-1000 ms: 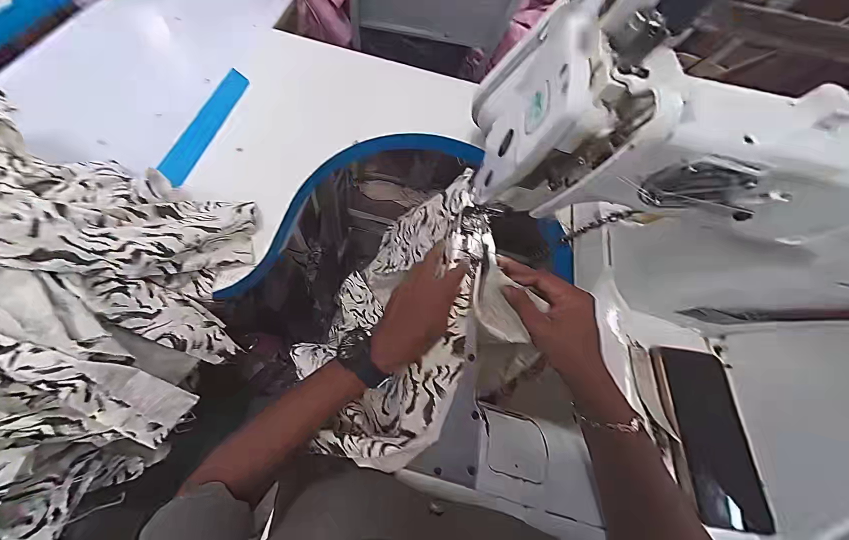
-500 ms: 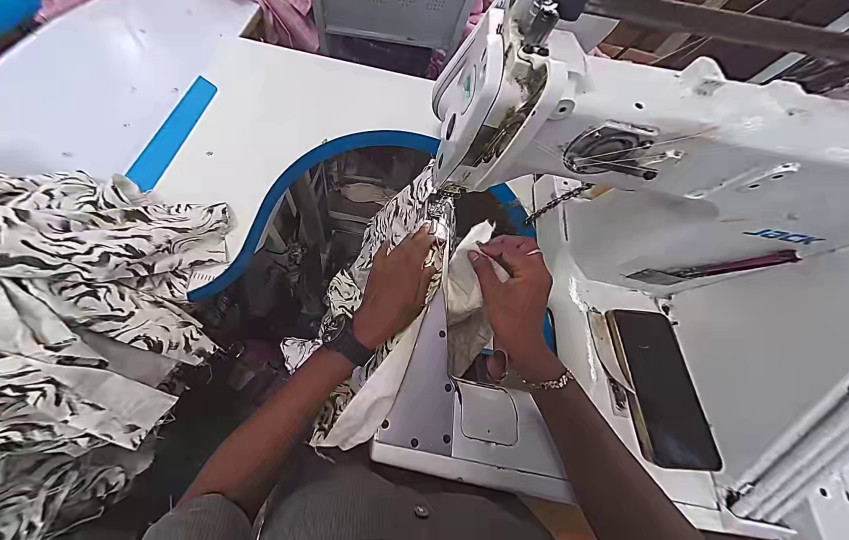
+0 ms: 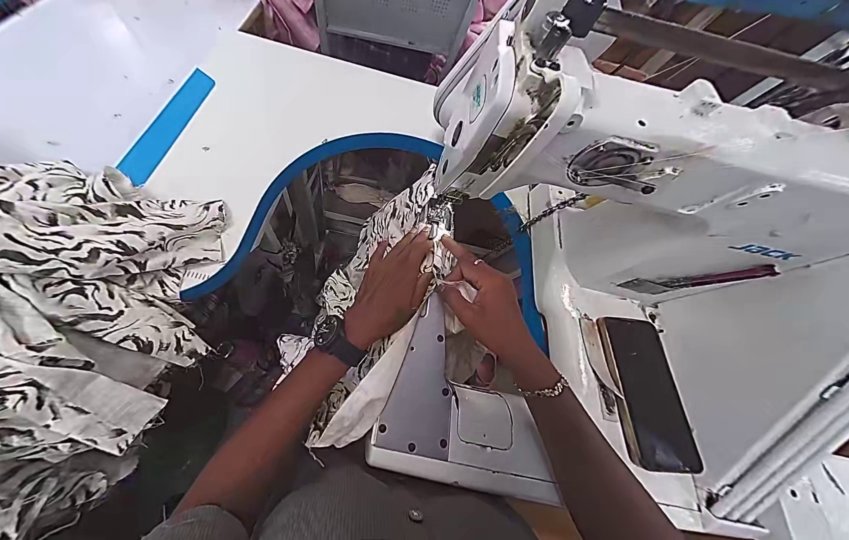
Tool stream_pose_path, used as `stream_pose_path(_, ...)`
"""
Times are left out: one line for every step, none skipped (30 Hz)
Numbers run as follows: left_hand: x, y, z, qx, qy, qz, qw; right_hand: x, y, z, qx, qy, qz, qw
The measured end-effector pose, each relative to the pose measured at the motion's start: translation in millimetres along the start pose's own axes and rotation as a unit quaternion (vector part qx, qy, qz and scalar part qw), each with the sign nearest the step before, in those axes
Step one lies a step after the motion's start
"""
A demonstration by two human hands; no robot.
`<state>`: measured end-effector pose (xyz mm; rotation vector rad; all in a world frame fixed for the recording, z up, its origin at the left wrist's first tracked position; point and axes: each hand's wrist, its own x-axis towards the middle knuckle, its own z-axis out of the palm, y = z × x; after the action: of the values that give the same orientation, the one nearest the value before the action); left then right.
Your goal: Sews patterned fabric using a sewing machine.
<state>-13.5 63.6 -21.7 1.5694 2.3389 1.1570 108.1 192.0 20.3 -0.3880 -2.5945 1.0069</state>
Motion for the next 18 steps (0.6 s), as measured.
stream_pose_path(1.4, -0.5, 0.0, 0.013, 0.006, 0.009, 1.000, 0.0, 1.0, 1.8, 0.012, 0.007, -0.003, 1.000)
stream_pose_path(2.3, 0.1, 0.3, 0.029, 0.015, 0.019, 0.999, -0.5, 2.7, 4.1, 0.021, 0.013, -0.010, 1.000)
stream_pose_path(2.9, 1.0, 0.5, 0.043, 0.024, 0.028, 0.998, -0.9, 5.1, 7.0, 0.033, 0.017, -0.019, 0.999)
stream_pose_path(2.7, 1.8, 0.7, 0.050, 0.030, 0.033, 0.998, -1.4, 7.1, 9.4, 0.044, 0.017, -0.025, 0.999)
stream_pose_path(1.7, 2.4, 1.0, 0.047, 0.033, 0.034, 0.998, -1.9, 8.3, 11.0, 0.061, 0.015, -0.025, 0.998)
stream_pose_path(1.8, 2.8, 1.2, 0.032, 0.039, 0.031, 0.998, 0.0, 10.1, 10.9, 0.087, 0.013, -0.022, 0.996)
stream_pose_path(1.6, 3.7, 1.1, 0.008, 0.043, 0.025, 0.999, 3.1, 12.1, 10.4, 0.120, 0.008, -0.012, 0.993)
stream_pose_path(0.0, 5.2, 0.7, -0.021, 0.043, 0.015, 0.999, 5.4, 13.3, 11.5, 0.157, 0.005, 0.003, 0.988)
stream_pose_path(-0.8, 5.4, -0.2, -0.046, 0.047, 0.008, 0.998, 9.1, 14.3, 14.2, 0.192, 0.006, 0.017, 0.981)
stream_pose_path(0.4, 4.6, -0.5, -0.064, 0.056, 0.007, 0.996, 14.0, 15.3, 16.9, 0.216, 0.007, 0.027, 0.976)
stream_pose_path(2.9, 2.7, 0.4, -0.075, 0.066, 0.013, 0.995, 18.6, 16.3, 19.8, 0.218, 0.014, 0.027, 0.975)
stream_pose_path(4.5, 1.1, 1.4, -0.083, 0.070, 0.023, 0.994, 19.9, 16.0, 22.5, 0.190, 0.024, 0.021, 0.981)
stream_pose_path(4.7, 1.1, 2.3, -0.092, 0.066, 0.027, 0.993, 17.2, 13.4, 23.4, 0.136, 0.036, 0.011, 0.990)
stream_pose_path(4.8, 2.5, 2.9, -0.097, 0.062, 0.025, 0.993, 13.2, 8.0, 22.9, 0.070, 0.052, 0.002, 0.996)
stream_pose_path(5.1, 3.9, 2.4, -0.098, 0.061, 0.019, 0.993, 10.2, 2.6, 23.1, 0.027, 0.067, -0.006, 0.997)
stream_pose_path(5.1, 5.8, 1.9, -0.101, 0.062, 0.011, 0.993, 9.0, 0.5, 23.0, 0.025, 0.071, -0.002, 0.997)
stream_pose_path(4.5, 8.1, 2.6, -0.107, 0.064, 0.002, 0.992, 9.6, 2.2, 22.3, 0.053, 0.069, 0.005, 0.996)
stream_pose_path(3.2, 9.8, 4.1, -0.111, 0.068, -0.003, 0.991, 9.6, 4.8, 21.5, 0.086, 0.067, 0.017, 0.994)
